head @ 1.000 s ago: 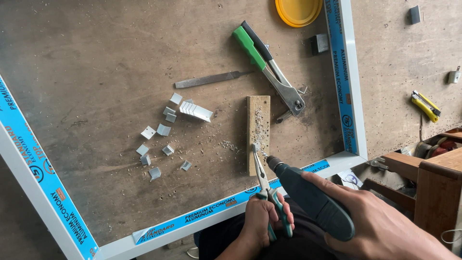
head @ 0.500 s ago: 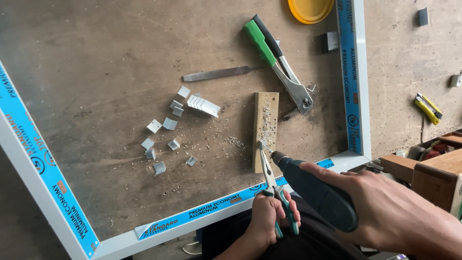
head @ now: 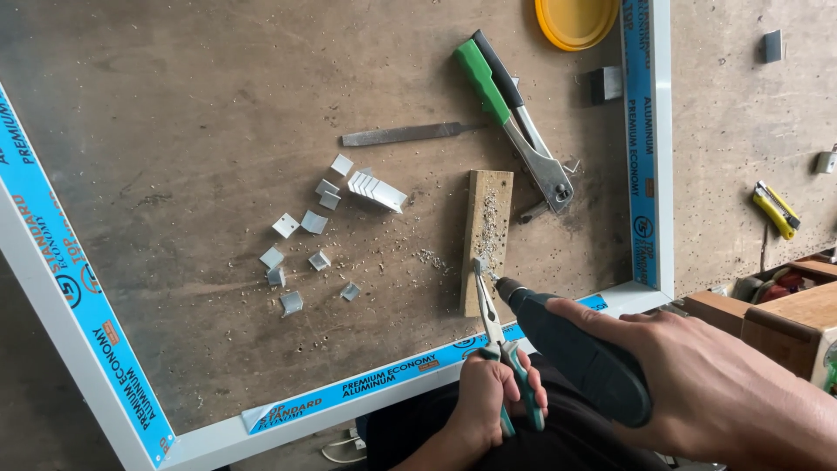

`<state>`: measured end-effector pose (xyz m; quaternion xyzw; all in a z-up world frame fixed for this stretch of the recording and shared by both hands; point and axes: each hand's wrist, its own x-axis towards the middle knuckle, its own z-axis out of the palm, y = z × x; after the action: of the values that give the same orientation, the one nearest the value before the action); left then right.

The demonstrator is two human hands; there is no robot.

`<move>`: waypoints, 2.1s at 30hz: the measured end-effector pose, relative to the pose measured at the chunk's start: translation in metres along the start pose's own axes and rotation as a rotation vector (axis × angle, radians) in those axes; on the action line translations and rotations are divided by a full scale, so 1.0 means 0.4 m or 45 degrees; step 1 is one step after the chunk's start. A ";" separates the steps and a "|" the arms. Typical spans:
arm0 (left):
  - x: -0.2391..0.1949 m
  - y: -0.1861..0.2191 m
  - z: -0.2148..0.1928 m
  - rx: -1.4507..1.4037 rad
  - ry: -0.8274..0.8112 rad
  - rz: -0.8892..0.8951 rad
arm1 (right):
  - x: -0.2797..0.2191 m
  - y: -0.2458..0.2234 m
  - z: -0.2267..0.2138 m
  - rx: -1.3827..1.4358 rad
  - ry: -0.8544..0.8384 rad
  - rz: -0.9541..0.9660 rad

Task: Drilling holes into small metal L-brackets while holding them with needle-nose pliers on a wooden block.

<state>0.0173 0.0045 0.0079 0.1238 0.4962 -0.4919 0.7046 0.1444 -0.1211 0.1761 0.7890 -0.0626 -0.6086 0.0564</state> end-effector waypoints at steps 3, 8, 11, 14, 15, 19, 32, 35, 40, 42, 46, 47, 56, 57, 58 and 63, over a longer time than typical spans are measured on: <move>0.009 -0.009 -0.006 -0.011 -0.031 0.031 | 0.000 -0.008 -0.024 -0.020 -0.077 0.045; 0.020 -0.022 -0.012 -0.059 -0.025 0.007 | -0.007 -0.021 -0.054 -0.024 -0.121 0.096; 0.012 -0.016 -0.006 -0.053 -0.020 0.014 | -0.008 -0.020 -0.044 -0.039 -0.077 0.061; 0.013 -0.017 -0.006 -0.057 -0.019 0.029 | -0.005 -0.014 -0.058 -0.010 -0.085 0.063; 0.019 -0.022 -0.010 -0.058 -0.016 0.027 | -0.006 -0.017 -0.059 -0.010 -0.088 0.062; 0.026 -0.026 -0.007 -0.073 -0.017 0.015 | -0.005 -0.019 -0.071 -0.017 -0.118 0.054; 0.029 -0.034 0.005 -0.079 0.018 0.055 | 0.008 0.033 -0.027 0.158 0.073 -0.230; 0.037 -0.041 0.003 -0.085 0.008 0.059 | 0.006 0.036 -0.030 0.141 0.059 -0.210; 0.032 -0.042 0.008 -0.083 -0.002 0.072 | 0.001 0.030 -0.034 0.122 0.051 -0.199; 0.037 -0.045 0.007 -0.094 -0.015 0.086 | 0.003 0.030 -0.026 0.105 0.056 -0.195; 0.044 -0.049 0.008 -0.108 -0.014 0.084 | 0.009 0.040 -0.008 0.068 0.080 -0.231; 0.042 -0.049 0.011 -0.102 -0.001 0.088 | 0.011 0.044 -0.006 0.077 0.096 -0.249; 0.053 -0.057 0.011 -0.110 0.000 0.123 | -0.001 0.063 -0.014 0.025 0.025 -0.117; 0.051 -0.054 0.016 -0.107 -0.004 0.131 | -0.001 0.068 -0.015 0.024 0.034 -0.120; 0.049 -0.052 0.020 -0.091 0.009 0.123 | -0.001 0.072 -0.016 0.062 0.026 -0.122; 0.038 -0.042 0.032 -0.045 0.049 0.114 | -0.038 0.093 -0.030 0.148 0.007 -0.107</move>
<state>0.0111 -0.0207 0.0069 0.1429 0.5121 -0.4488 0.7182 0.1508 -0.1552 0.1999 0.7946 -0.0644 -0.6036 -0.0149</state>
